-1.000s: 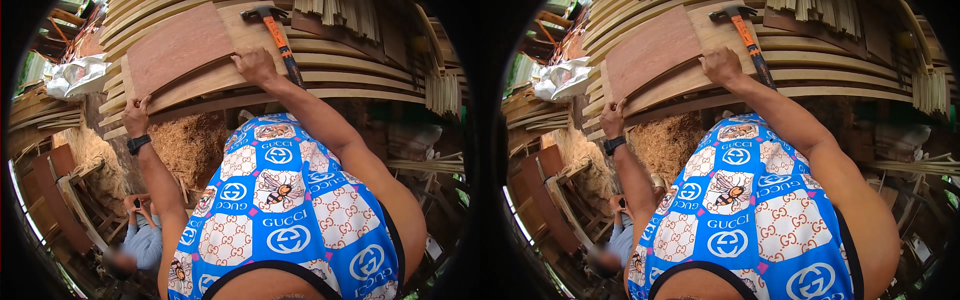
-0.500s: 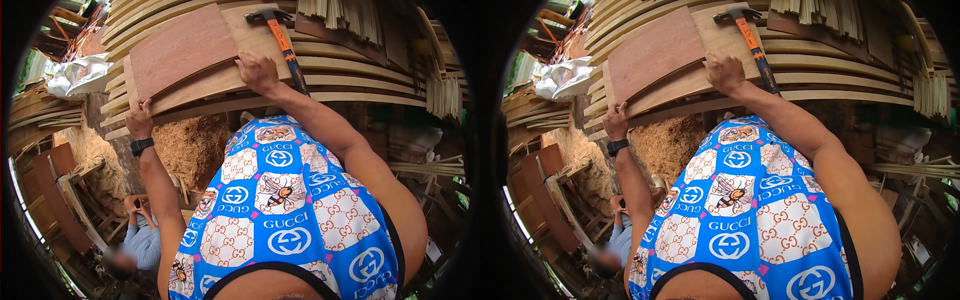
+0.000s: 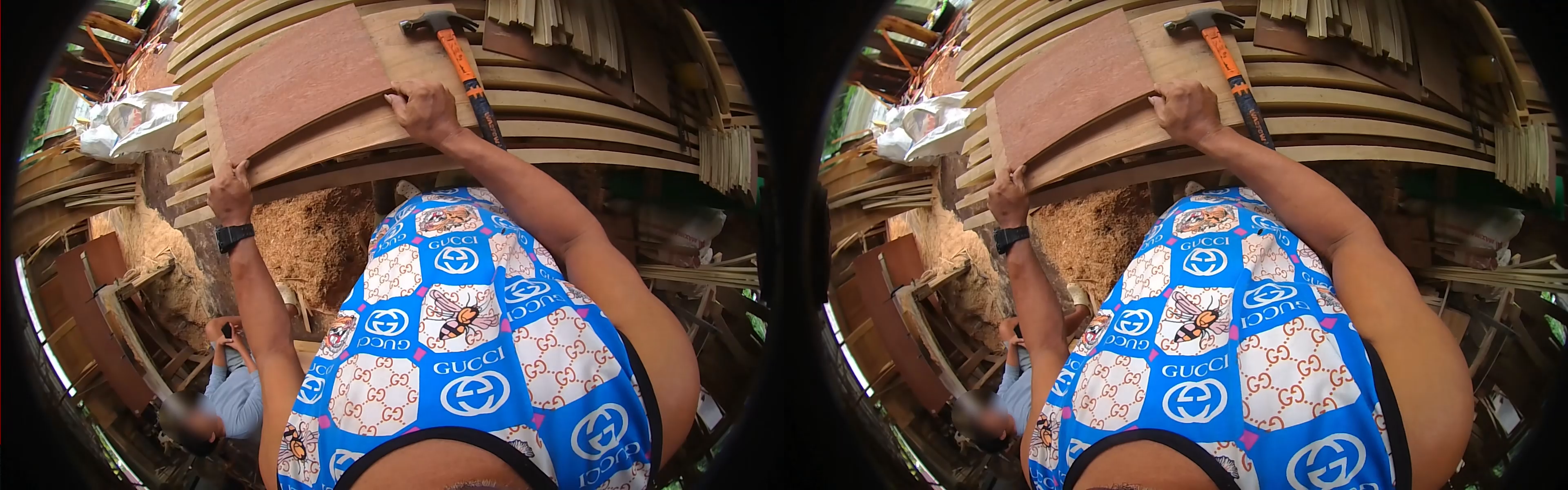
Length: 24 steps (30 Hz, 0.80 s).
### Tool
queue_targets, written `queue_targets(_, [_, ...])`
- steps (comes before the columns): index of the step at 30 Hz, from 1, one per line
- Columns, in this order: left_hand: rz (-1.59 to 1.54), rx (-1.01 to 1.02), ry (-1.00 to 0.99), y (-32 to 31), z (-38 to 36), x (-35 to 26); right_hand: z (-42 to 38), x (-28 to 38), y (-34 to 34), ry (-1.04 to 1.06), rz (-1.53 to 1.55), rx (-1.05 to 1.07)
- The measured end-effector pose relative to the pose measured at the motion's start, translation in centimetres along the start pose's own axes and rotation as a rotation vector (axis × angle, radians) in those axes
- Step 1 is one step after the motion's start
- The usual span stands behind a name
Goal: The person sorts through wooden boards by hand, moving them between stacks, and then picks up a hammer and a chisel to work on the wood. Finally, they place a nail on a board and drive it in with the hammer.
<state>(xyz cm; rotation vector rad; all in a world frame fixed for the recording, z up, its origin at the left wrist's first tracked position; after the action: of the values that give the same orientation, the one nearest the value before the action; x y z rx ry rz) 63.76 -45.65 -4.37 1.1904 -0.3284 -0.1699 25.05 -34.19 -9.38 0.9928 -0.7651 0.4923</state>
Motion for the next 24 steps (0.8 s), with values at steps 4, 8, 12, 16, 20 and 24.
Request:
queue_targets(4, [-0.016, -0.016, -0.011, 0.0, 0.0, -0.1, 0.1, -0.1, 0.1, -0.006, 0.013, 0.003])
queue_targets(8, [0.033, -0.032, 0.002, -0.3, -0.3, -0.7, 0.1, -0.1, 0.4, -0.05, 0.018, 0.021])
queue_targets(12, [0.084, -0.014, 0.003, 0.1, -0.3, -1.5, 0.1, -0.2, 0.4, -0.02, 0.025, -0.007])
queue_targets(16, [0.117, 0.001, -0.009, -0.4, -0.1, -1.0, 0.1, -0.3, 0.5, -0.009, 0.029, 0.003])
queue_targets(20, [-0.015, -0.062, 0.005, -0.5, 0.0, -0.8, 0.7, 0.9, 1.5, -0.062, 0.023, 0.079])
queue_targets(24, [-0.112, -0.067, 0.049, -0.4, -0.2, -0.9, 1.3, 0.8, 1.3, -0.229, 0.084, 0.11])
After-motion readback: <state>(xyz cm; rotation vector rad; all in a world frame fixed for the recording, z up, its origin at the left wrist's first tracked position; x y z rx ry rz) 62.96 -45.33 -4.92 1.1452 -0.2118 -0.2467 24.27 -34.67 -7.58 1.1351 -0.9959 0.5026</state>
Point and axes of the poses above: each hand's wrist, its own z-axis towards the middle knuckle, its own y-axis out of the back of the hand, x = y × z, the point moved 2 cm from there along z, towards the middle knuckle, and after that the axes turned 3 degrees about z, right-handed, at the moved point
